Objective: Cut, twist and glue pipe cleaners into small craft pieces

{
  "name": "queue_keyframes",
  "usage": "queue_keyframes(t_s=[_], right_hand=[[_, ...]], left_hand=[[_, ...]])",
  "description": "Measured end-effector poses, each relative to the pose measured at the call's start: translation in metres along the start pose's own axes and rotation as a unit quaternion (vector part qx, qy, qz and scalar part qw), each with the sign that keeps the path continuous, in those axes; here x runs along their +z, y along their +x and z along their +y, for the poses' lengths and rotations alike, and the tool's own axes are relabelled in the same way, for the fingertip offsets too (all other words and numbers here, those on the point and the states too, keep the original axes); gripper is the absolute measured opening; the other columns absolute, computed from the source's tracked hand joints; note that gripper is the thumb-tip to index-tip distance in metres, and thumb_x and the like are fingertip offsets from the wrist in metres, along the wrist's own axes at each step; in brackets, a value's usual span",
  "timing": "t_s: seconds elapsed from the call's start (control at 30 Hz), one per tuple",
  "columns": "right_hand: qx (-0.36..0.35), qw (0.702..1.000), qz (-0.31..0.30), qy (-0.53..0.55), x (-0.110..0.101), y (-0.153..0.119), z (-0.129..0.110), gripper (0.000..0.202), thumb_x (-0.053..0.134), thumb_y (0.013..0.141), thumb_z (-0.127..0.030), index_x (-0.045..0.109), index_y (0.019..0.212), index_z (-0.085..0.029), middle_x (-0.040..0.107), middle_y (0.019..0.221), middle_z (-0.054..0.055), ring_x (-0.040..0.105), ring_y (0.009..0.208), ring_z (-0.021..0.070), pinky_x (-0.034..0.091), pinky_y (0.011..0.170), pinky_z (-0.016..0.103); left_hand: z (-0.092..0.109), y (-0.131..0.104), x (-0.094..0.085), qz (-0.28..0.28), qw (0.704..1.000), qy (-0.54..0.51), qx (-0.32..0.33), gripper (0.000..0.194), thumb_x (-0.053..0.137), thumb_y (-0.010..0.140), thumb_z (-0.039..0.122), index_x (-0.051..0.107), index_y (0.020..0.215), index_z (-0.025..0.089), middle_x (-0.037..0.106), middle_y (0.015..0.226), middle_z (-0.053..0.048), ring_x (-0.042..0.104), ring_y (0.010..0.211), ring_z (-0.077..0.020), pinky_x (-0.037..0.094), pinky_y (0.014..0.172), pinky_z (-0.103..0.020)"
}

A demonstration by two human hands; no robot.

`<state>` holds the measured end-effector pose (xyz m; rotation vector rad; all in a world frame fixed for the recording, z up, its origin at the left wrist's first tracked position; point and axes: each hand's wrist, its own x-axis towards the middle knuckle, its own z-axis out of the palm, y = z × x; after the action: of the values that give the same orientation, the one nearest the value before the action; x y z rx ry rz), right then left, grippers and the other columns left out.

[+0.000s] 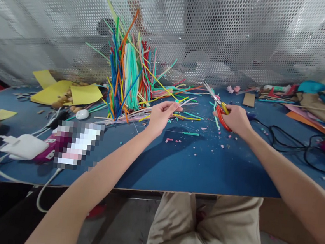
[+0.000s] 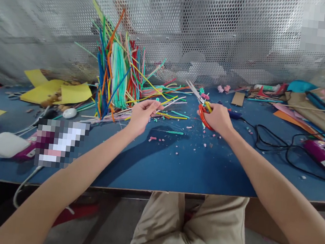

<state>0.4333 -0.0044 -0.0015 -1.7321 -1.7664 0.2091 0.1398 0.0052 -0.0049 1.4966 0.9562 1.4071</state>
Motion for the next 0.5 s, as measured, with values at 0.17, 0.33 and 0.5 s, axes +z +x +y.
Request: queue_keyframes(t_s=[0.17,0.33,0.5], right_hand=[[-0.029,0.982,-0.021,-0.187,0.005,0.036,0.004,0.052,0.062,0.085,-0.058,0.075,0.102,-0.011,0.069,0.093,0.021,0.063,0.085,0.0308,0.042,0.074,0.041],[-0.071,0.964,-0.083,-0.243,0.016,0.072,0.003,0.049,0.071,0.082,-0.040,0.072,0.108,0.002,0.068,0.102,0.029,0.063,0.094,0.0330,0.042,0.080,0.041],[-0.112,0.943,-0.134,-0.284,0.026,0.079,-0.011,0.036,0.066,0.084,-0.035,0.075,0.100,-0.004,0.072,0.100,0.026,0.066,0.095,0.0351,0.045,0.080,0.041]], left_hand=[[0.003,-0.004,0.005,-0.020,1.000,0.009,0.007,0.039,0.074,0.082,0.056,0.074,0.093,0.019,0.077,0.087,-0.006,0.061,0.068,-0.0106,0.043,0.061,-0.023],[0.000,-0.004,0.005,-0.014,1.000,-0.004,0.014,0.035,0.072,0.086,0.053,0.072,0.093,0.019,0.076,0.088,-0.005,0.059,0.067,-0.0096,0.043,0.060,-0.023],[-0.004,-0.003,0.003,-0.008,1.000,-0.006,0.010,0.036,0.071,0.087,0.054,0.071,0.096,0.019,0.076,0.089,-0.005,0.059,0.067,-0.0099,0.045,0.061,-0.023]])
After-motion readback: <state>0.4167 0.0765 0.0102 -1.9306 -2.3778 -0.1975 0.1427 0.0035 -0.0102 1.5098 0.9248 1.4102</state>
